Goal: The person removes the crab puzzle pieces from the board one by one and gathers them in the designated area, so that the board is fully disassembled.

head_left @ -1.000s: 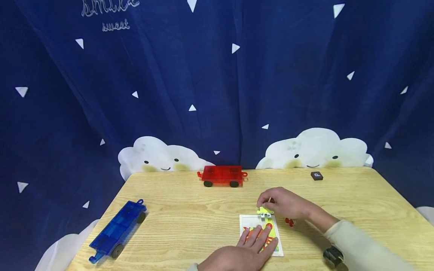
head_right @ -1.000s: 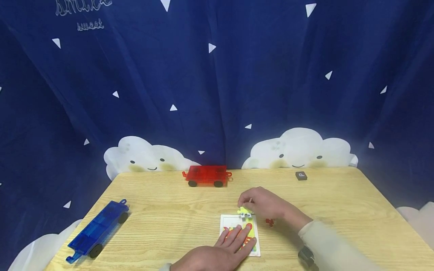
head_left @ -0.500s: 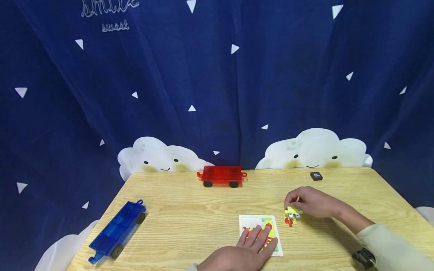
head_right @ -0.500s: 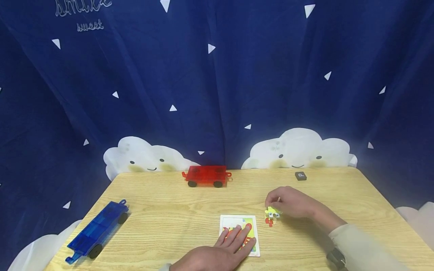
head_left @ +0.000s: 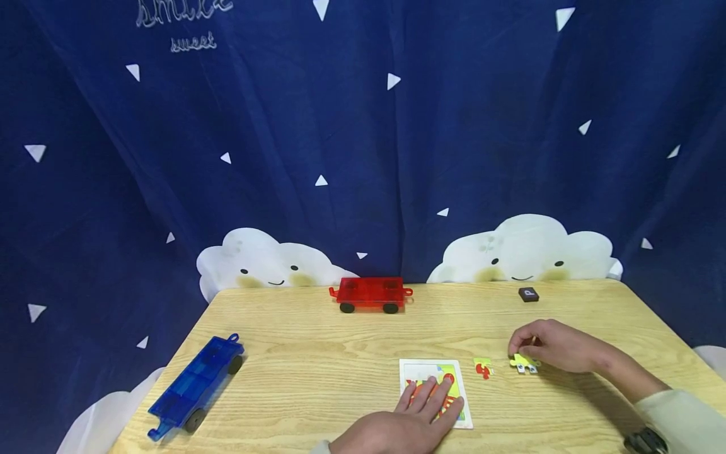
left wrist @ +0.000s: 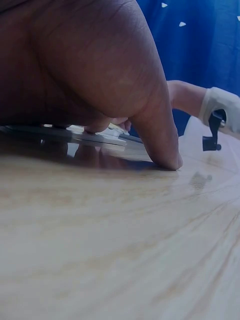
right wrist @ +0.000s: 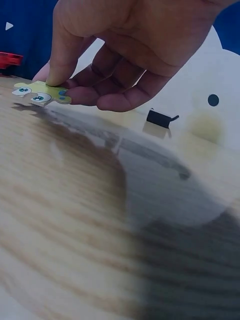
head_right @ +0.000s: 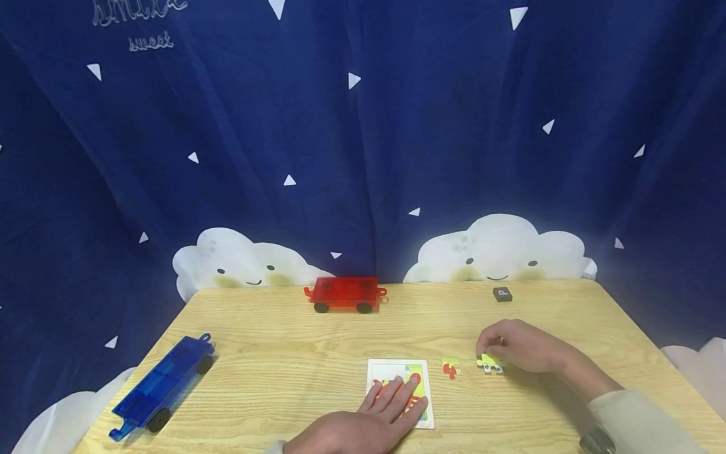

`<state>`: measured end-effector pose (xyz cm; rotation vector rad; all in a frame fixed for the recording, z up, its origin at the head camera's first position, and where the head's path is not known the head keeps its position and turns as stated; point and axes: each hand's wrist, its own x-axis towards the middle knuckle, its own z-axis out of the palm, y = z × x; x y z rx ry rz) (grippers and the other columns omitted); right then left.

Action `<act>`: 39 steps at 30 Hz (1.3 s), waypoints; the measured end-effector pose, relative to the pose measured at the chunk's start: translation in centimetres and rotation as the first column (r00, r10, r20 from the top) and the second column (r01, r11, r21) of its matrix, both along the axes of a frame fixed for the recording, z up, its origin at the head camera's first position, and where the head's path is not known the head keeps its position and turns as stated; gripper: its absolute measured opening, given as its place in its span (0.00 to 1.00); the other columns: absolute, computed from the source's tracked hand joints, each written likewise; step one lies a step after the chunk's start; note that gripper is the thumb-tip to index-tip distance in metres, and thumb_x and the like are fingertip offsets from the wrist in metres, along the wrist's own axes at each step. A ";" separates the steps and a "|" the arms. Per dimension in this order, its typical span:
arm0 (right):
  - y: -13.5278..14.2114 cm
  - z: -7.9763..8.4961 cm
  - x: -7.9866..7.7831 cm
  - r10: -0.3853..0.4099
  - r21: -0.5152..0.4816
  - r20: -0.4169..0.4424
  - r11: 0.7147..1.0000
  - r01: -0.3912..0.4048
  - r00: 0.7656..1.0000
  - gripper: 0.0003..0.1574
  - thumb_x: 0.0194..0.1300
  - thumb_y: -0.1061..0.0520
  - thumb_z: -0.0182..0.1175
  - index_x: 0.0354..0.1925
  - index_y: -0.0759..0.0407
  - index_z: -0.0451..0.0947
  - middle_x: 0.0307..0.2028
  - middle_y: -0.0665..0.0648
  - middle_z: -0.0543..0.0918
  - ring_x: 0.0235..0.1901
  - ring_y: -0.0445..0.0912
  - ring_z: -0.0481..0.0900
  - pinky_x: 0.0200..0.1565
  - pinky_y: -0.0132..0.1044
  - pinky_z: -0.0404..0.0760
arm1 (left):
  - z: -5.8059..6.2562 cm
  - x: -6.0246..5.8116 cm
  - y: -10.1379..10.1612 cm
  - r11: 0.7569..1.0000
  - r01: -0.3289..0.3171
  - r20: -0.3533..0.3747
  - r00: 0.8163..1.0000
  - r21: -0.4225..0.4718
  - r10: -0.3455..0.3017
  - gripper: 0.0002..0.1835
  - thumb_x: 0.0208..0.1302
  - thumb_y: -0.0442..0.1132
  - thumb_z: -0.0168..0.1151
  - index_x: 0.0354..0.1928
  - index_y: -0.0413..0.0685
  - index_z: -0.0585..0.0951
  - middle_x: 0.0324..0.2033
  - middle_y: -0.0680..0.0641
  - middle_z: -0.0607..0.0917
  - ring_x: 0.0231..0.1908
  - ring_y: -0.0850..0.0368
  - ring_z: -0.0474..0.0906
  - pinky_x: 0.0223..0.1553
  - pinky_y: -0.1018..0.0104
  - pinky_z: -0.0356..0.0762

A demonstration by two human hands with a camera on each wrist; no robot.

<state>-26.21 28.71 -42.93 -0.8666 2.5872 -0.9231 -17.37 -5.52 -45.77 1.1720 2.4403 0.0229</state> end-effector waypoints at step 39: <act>0.2 -0.7 0.1 0.007 -0.023 -0.053 1.000 -0.008 0.999 0.08 0.76 0.60 0.60 0.41 0.49 0.85 0.37 0.45 0.84 0.35 0.36 0.76 0.36 0.33 0.76 | 0.0 -0.1 0.0 1.000 0.004 0.012 1.000 0.009 -0.004 0.53 0.68 0.71 0.54 0.83 0.67 0.37 0.81 0.56 0.29 0.78 0.57 0.27 0.75 0.54 0.35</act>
